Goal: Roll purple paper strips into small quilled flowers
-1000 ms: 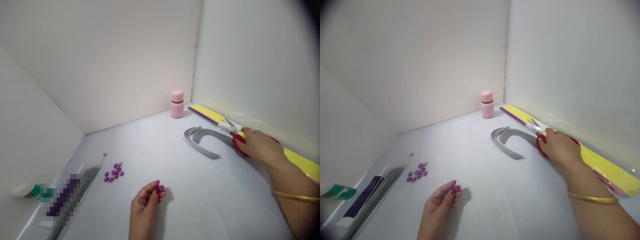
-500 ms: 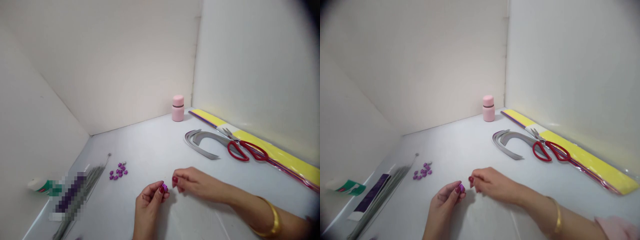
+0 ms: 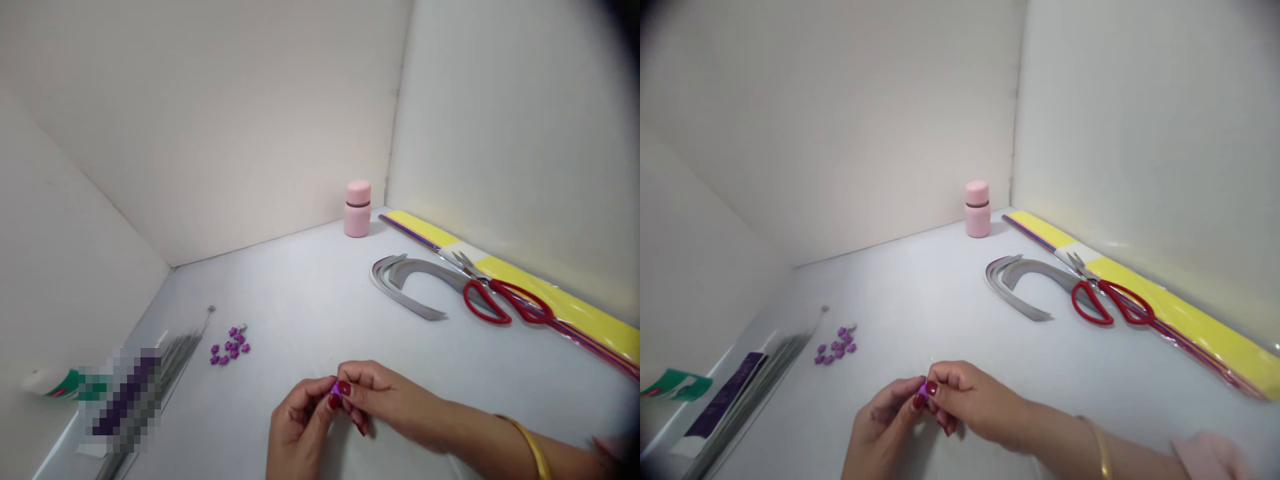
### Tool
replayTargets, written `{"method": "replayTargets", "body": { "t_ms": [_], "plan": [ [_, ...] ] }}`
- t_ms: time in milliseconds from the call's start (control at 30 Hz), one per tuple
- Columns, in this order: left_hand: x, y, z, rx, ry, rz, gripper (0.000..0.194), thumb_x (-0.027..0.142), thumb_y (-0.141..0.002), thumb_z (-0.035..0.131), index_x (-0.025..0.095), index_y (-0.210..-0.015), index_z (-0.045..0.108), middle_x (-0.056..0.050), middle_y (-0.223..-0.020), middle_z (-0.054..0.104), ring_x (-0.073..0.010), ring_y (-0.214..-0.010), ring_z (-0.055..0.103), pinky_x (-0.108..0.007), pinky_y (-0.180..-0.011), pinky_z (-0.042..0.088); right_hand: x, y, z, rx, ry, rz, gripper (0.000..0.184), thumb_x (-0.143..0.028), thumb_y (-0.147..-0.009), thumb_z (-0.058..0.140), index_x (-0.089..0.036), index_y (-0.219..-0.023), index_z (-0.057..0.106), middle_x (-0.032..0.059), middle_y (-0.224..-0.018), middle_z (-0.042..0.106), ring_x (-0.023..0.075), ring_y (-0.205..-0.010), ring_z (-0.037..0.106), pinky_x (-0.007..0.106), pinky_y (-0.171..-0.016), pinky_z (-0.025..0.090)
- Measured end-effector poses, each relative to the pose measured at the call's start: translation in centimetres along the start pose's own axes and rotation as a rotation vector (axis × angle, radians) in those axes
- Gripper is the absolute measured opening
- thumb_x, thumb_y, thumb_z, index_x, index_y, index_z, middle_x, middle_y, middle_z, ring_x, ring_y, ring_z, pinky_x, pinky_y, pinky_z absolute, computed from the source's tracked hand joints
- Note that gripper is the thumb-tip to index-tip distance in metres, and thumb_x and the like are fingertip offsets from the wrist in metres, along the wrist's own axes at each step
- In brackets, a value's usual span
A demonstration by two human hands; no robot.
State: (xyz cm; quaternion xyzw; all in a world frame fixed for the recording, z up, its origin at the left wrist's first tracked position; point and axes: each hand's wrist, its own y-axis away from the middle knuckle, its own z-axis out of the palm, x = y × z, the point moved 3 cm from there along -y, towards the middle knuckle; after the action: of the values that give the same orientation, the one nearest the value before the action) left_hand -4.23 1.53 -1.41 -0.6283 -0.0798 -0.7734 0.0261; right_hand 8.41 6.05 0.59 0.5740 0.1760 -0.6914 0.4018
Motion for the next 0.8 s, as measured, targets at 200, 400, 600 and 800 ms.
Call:
{"method": "replayTargets", "body": {
  "t_ms": [200, 400, 600, 800],
  "plan": [
    [0.0, 0.0, -0.3, -0.023, -0.165, 0.144, 0.014, 0.029, -0.074, 0.062, 0.019, -0.079, 0.071, -0.007, -0.071, 0.068, -0.0205, -0.067, 0.063, -0.029, -0.063, 0.048, -0.4, 0.1, -0.3, 0.005, 0.095, 0.028, 0.042, -0.056, -0.078, 0.048, -0.016, -0.066, 0.044, -0.0055, -0.053, 0.042, 0.0067, -0.046, 0.038, 0.019, -0.047, 0.031],
    [1.7, 0.5, -0.2, -0.019, -0.354, 0.372, 0.017, 0.016, -0.075, 0.061, 0.025, -0.084, 0.072, -0.004, -0.075, 0.07, -0.0167, -0.068, 0.064, -0.022, -0.063, 0.049, -0.9, 0.5, -0.2, -0.042, 0.186, 0.041, 0.039, -0.052, -0.083, 0.041, -0.017, -0.067, 0.043, -0.0039, -0.055, 0.042, 0.0086, -0.05, 0.04, 0.021, -0.05, 0.034],
    [1.8, 1.1, 0.1, 0.126, -0.474, 0.487, 0.019, 0.014, -0.074, 0.061, 0.027, -0.081, 0.072, -0.003, -0.073, 0.071, -0.0163, -0.065, 0.065, -0.02, -0.061, 0.049, -1.0, 1.2, 0.2, 0.077, 0.537, -0.073, 0.033, -0.042, -0.091, 0.031, -0.018, -0.07, 0.042, -0.003, -0.062, 0.042, 0.0106, -0.058, 0.039, 0.021, -0.055, 0.033],
    [1.4, 1.3, 0.3, 0.182, -0.383, 0.436, 0.016, 0.021, -0.074, 0.063, 0.028, -0.085, 0.071, -0.003, -0.071, 0.071, -0.0164, -0.062, 0.065, -0.02, -0.057, 0.049, -0.8, 1.3, 0.3, 0.051, 0.43, -0.078, 0.035, -0.04, -0.092, 0.028, -0.019, -0.067, 0.04, -0.0029, -0.059, 0.043, 0.0103, -0.057, 0.042, 0.021, -0.056, 0.035]
  ]
}}
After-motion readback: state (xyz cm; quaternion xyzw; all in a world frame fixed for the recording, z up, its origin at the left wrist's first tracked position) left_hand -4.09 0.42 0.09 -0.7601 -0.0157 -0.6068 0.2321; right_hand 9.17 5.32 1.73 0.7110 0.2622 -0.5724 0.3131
